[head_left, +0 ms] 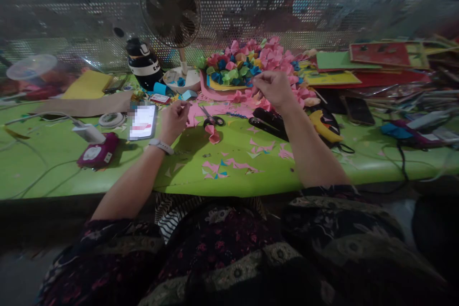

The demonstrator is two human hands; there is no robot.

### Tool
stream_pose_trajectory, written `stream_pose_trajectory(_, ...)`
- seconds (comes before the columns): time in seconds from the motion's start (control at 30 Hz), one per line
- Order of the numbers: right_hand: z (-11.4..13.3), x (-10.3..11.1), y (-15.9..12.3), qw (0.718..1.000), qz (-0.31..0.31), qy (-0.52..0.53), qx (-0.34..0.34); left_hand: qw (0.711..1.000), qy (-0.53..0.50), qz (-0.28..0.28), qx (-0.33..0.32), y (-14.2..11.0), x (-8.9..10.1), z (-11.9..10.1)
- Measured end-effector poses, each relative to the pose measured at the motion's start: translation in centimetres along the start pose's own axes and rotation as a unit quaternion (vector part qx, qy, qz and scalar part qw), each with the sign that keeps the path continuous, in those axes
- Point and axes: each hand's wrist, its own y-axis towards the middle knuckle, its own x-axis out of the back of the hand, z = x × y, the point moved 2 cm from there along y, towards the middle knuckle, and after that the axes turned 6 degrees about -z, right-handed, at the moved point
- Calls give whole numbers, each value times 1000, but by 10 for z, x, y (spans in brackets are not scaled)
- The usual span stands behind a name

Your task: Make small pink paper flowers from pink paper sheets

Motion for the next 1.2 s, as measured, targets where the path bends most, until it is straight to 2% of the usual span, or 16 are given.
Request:
stream_pose_trajectory(0.1,1,0,-1,1000,3,0,-5,1000,8,14,-16,-1,0,0)
stream_pose_trajectory(0.23,1,-1,-2,1000,9,-2,-9,999,4,2,-35,0,-2,4)
stream_pose_trajectory(0.37,0,-2,-3,1000,16,-1,-14,1000,-19,-4,-15,1,-3,7)
stream_pose_trajectory(0.43,0,-3,-3,1000,23,-6,-12,998,-47,-33,-5,2,-1,5)
stream_pose_trajectory(0.57,1,-4,-4,999,44,-20,0,980,-141,-136,-24,7,7,-3)
stream_pose_trajectory(0.67,0,-3,-4,999,49,-13,-3,970,-176,-167,-23,9,10,-6)
stream_pose_trajectory(0.93,-1,-7,-7,996,82,-21,1,970,-171,-174,-7,9,10,-6)
stream_pose_trajectory(1.2,5,-9,-12,994,103,-23,-6,958,-229,-169,-38,9,9,-7)
